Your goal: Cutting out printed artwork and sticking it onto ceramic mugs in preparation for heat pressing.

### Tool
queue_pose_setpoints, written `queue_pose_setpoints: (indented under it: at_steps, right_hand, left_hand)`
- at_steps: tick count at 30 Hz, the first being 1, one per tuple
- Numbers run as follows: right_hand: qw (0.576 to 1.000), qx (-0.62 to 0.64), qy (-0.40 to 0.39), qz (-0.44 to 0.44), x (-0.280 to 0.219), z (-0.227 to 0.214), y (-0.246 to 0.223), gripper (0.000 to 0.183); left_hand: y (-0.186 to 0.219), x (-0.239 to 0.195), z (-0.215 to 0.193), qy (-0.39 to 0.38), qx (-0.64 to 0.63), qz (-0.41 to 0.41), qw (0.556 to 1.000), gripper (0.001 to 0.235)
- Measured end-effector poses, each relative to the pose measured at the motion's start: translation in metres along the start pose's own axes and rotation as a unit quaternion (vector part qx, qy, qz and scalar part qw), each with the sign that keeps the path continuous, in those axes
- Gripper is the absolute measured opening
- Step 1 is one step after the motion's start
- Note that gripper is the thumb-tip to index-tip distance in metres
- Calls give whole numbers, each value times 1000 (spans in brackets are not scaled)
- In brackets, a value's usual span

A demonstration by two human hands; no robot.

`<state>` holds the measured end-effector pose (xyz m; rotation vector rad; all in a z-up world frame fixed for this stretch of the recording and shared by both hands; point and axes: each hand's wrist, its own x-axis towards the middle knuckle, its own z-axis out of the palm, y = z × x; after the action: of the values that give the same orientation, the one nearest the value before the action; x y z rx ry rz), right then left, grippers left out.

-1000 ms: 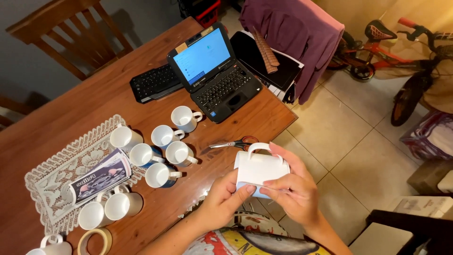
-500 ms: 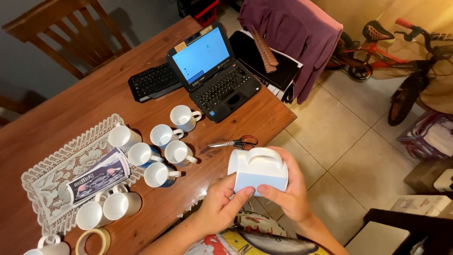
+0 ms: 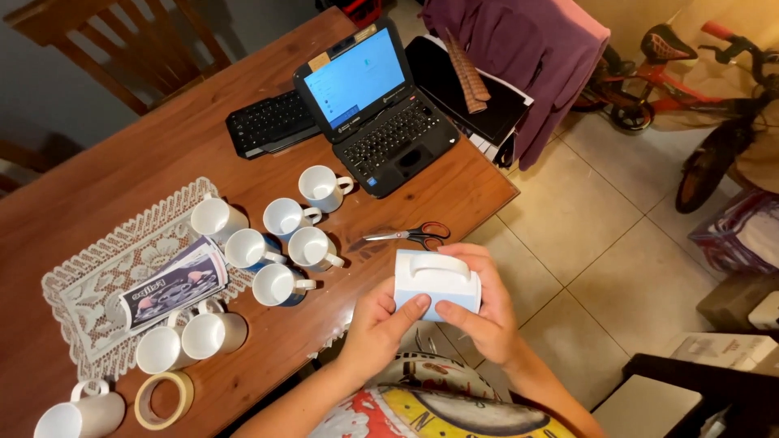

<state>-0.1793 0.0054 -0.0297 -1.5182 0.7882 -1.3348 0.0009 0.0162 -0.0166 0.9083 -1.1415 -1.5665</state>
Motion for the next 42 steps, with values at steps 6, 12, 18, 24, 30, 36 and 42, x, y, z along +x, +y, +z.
queue_pose_setpoints:
  at_steps: [6, 12, 18, 24, 30, 36, 42]
  right_hand:
    - [1000, 5, -18, -5, 11, 3, 28, 44]
    - [993, -48, -83, 71, 16, 14, 108, 62]
    - [905, -323, -242, 134, -20, 41, 229, 18]
    - [828, -408, -361, 129, -35, 68, 278, 16]
    - [840, -402, -362, -36, -44, 85, 293, 15]
    - [802, -456, -329, -204, -48, 88, 330, 18]
    - [816, -419, -384, -106, -27, 78, 277, 19]
  left_hand:
    - [-14, 7, -15, 36, -70, -24, 997, 37]
    - [-13, 19, -71, 269, 251, -192, 910, 31]
    - [-14, -12, -109, 392, 19, 42, 919, 4]
    - [2, -23, -110, 424, 5, 51, 904, 3]
    - [-3, -28, -114, 428, 22, 62, 901, 8]
    - [3, -19, -108, 438, -17, 69, 896, 8]
    - [-5, -13, -109, 428, 17, 58, 902, 7]
